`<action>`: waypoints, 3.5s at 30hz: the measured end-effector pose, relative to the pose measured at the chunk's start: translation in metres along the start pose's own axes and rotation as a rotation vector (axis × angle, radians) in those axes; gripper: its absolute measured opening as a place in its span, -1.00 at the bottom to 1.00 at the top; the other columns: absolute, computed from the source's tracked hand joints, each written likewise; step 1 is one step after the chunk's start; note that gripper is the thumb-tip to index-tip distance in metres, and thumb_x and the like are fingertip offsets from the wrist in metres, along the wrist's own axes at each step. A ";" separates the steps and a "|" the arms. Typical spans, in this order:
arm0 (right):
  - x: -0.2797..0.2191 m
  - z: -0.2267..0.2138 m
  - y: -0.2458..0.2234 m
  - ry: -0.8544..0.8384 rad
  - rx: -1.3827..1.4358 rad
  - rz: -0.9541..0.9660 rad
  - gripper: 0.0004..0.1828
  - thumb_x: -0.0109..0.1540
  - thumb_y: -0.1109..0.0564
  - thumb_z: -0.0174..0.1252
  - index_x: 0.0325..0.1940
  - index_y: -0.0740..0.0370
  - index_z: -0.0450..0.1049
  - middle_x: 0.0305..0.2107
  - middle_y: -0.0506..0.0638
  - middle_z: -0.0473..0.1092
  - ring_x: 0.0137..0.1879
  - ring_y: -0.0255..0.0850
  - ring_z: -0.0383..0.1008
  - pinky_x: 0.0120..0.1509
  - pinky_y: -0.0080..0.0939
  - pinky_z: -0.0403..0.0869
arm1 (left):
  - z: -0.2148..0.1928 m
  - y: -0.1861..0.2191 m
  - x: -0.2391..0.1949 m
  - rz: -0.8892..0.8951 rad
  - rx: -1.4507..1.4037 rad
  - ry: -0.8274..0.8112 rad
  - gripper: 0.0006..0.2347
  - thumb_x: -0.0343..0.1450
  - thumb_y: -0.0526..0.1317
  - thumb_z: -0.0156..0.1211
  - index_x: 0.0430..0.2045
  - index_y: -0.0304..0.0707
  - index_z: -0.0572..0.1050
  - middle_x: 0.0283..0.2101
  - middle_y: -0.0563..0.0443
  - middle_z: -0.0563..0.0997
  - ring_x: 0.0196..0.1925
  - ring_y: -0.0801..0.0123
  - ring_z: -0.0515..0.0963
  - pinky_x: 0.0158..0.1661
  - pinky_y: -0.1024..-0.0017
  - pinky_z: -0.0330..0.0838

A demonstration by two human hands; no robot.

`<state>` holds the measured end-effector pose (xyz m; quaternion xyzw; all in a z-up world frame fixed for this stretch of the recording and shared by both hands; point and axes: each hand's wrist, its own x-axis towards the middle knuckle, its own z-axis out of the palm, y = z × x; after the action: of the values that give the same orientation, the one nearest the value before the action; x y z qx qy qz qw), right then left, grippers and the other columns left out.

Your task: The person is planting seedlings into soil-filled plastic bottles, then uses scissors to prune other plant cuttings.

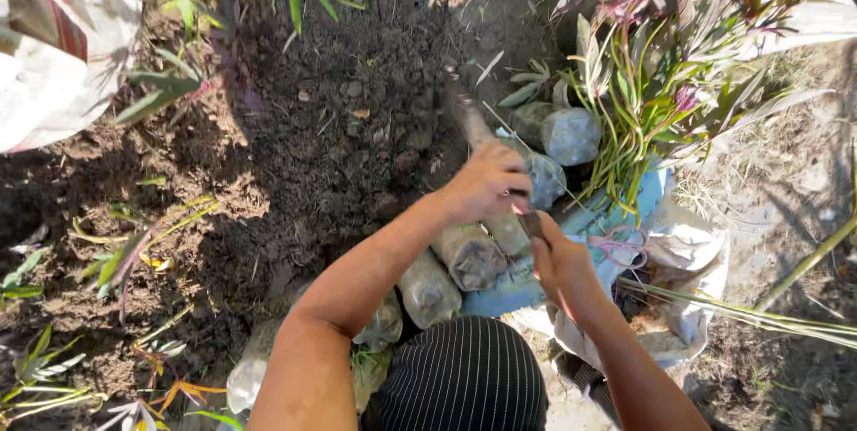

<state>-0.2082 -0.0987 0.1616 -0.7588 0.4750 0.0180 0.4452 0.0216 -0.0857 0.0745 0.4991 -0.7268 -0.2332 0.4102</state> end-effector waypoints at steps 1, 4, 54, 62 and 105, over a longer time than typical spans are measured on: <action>-0.005 -0.009 -0.007 -0.014 0.144 0.152 -0.49 0.28 0.10 0.00 0.35 0.13 0.26 -0.57 0.38 0.48 -0.40 0.31 0.58 -0.28 0.14 0.48 | 0.003 0.005 0.007 0.057 0.015 -0.057 -0.68 0.17 0.02 0.49 -0.41 -0.12 0.56 -0.27 0.01 0.53 0.00 0.10 0.51 0.16 -0.10 0.23; 0.051 0.004 -0.005 -0.035 0.287 0.295 -0.65 0.39 0.03 0.01 0.20 0.17 0.47 -0.53 0.47 0.33 -0.41 0.39 0.36 -0.33 0.25 0.31 | 0.008 -0.032 0.029 0.048 0.092 -0.160 -0.67 0.23 0.00 0.46 -0.28 -0.13 0.55 -0.15 -0.01 0.55 0.07 0.02 0.49 0.10 0.03 0.29; 0.060 0.054 0.035 0.026 -0.333 -0.292 -0.32 0.20 0.23 0.00 0.39 0.51 0.06 -0.48 0.41 0.47 -0.38 0.36 0.50 -0.30 0.35 0.42 | 0.001 -0.021 -0.005 -0.066 -0.065 -0.035 -0.70 0.11 -0.25 0.49 -0.41 -0.26 0.49 -0.29 -0.10 0.52 -0.12 -0.03 0.51 -0.08 0.17 0.40; -0.028 0.007 0.005 -0.054 0.316 0.236 -0.60 0.33 0.07 -0.02 0.25 0.09 0.43 -0.68 0.09 0.37 -0.58 -0.20 0.39 -0.46 -0.12 0.40 | 0.057 0.005 -0.013 -0.030 -0.278 -0.164 -0.75 0.20 -0.19 0.45 -0.41 -0.26 0.51 -0.29 -0.11 0.50 -0.16 -0.01 0.51 -0.12 0.16 0.40; 0.009 0.018 0.000 -0.403 0.379 0.509 -0.71 0.33 0.09 0.07 0.01 0.33 0.52 -0.63 0.03 0.39 -0.65 -0.27 0.20 -0.55 -0.06 0.19 | 0.055 -0.003 -0.058 -0.520 -0.750 -0.192 -0.81 0.31 -0.23 0.42 -0.31 -0.30 0.59 -0.27 0.06 0.62 -0.17 0.47 0.58 -0.13 0.42 0.51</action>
<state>-0.1964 -0.0926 0.1463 -0.5019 0.5460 0.1889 0.6437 -0.0126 -0.0373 0.0212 0.4582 -0.4776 -0.6202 0.4210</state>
